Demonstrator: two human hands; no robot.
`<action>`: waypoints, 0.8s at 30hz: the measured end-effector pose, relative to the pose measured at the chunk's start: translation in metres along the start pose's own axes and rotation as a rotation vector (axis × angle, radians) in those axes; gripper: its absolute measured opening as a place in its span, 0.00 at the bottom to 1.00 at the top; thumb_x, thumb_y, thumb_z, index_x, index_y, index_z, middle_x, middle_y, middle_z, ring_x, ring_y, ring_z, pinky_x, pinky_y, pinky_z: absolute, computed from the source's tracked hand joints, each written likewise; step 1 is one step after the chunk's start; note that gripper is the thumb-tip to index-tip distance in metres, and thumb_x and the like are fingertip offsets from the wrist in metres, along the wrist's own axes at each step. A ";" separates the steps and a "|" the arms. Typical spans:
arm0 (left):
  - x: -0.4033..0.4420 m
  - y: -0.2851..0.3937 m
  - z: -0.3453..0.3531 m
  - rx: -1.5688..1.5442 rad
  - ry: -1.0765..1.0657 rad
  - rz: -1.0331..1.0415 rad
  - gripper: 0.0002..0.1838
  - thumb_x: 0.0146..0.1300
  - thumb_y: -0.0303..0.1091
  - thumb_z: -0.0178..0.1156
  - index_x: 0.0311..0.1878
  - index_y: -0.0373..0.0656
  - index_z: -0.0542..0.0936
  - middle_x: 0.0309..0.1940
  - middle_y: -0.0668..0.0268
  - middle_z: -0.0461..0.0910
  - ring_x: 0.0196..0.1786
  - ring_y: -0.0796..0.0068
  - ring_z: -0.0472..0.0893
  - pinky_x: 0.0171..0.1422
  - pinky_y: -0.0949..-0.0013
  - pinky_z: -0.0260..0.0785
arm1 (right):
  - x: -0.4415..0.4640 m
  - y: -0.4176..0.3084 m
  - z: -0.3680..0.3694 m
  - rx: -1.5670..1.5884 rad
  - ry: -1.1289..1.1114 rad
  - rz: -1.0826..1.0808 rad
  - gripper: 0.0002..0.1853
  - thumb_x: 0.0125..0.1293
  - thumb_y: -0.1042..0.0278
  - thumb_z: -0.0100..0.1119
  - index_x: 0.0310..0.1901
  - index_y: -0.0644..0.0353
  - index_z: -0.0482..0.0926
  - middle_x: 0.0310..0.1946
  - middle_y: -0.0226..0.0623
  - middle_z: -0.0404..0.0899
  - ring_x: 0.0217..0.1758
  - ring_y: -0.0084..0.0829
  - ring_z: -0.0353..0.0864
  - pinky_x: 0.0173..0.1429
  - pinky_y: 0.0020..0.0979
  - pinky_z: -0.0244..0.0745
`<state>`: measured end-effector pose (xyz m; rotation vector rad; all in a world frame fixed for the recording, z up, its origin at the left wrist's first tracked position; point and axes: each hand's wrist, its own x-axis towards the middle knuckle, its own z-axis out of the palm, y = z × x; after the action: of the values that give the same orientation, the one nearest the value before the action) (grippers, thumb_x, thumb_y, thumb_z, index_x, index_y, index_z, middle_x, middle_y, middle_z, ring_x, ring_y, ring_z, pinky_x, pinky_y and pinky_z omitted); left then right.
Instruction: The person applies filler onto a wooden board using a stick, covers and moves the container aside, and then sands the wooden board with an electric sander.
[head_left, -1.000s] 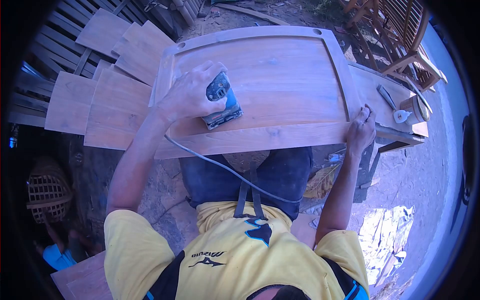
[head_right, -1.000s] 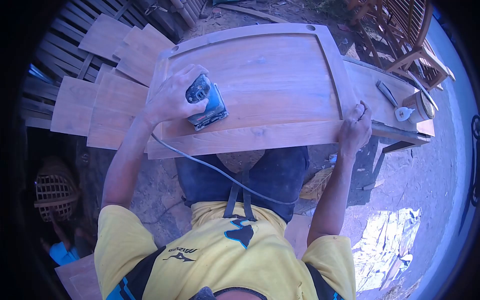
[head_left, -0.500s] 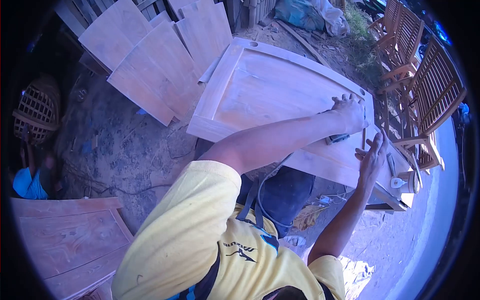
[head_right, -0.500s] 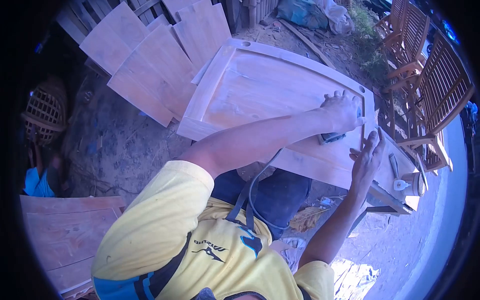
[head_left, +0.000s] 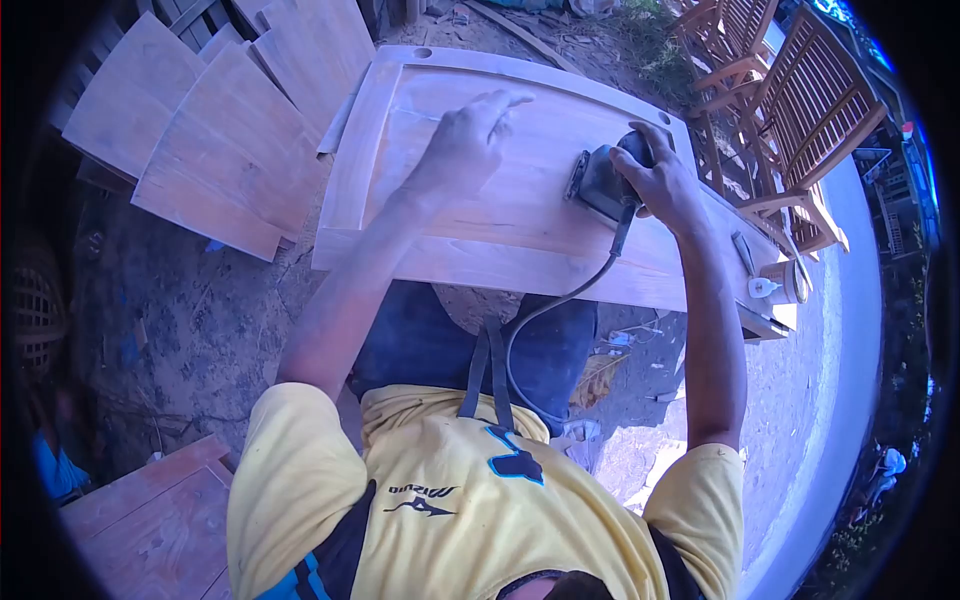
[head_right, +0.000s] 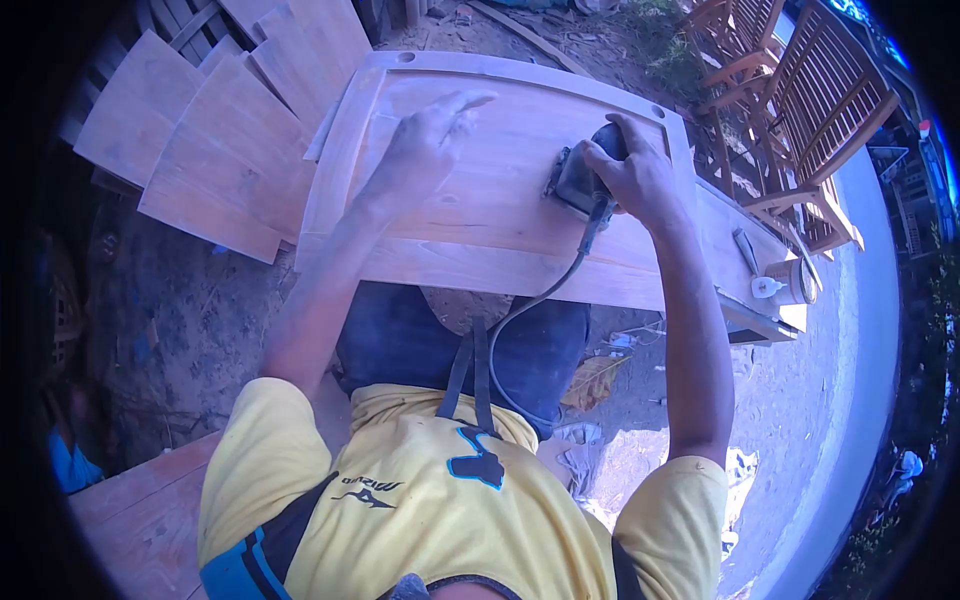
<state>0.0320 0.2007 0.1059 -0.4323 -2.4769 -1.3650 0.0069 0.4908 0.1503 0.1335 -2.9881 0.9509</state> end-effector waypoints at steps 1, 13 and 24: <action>-0.030 0.005 -0.035 0.057 0.150 0.005 0.18 0.81 0.30 0.54 0.68 0.43 0.83 0.63 0.51 0.85 0.67 0.54 0.85 0.72 0.59 0.74 | 0.001 0.007 -0.008 -0.050 -0.104 -0.017 0.38 0.68 0.41 0.67 0.75 0.51 0.74 0.57 0.58 0.85 0.49 0.50 0.91 0.50 0.43 0.89; -0.176 -0.064 -0.063 -1.202 0.744 -0.673 0.28 0.81 0.38 0.59 0.77 0.33 0.72 0.72 0.53 0.76 0.75 0.61 0.77 0.78 0.55 0.73 | -0.058 -0.010 -0.016 -0.436 -0.105 0.047 0.48 0.61 0.50 0.68 0.81 0.54 0.61 0.50 0.57 0.84 0.54 0.57 0.86 0.62 0.53 0.78; -0.183 -0.074 -0.072 -1.330 0.640 -0.776 0.24 0.82 0.41 0.57 0.71 0.35 0.76 0.62 0.57 0.82 0.64 0.64 0.84 0.69 0.56 0.80 | -0.048 -0.180 0.128 -0.163 -0.131 -0.497 0.47 0.74 0.46 0.62 0.75 0.85 0.60 0.29 0.72 0.80 0.35 0.70 0.81 0.48 0.58 0.79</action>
<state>0.1778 0.0787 0.0163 0.7352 -0.9210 -2.7246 0.0726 0.2748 0.1486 0.9149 -2.8948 0.6592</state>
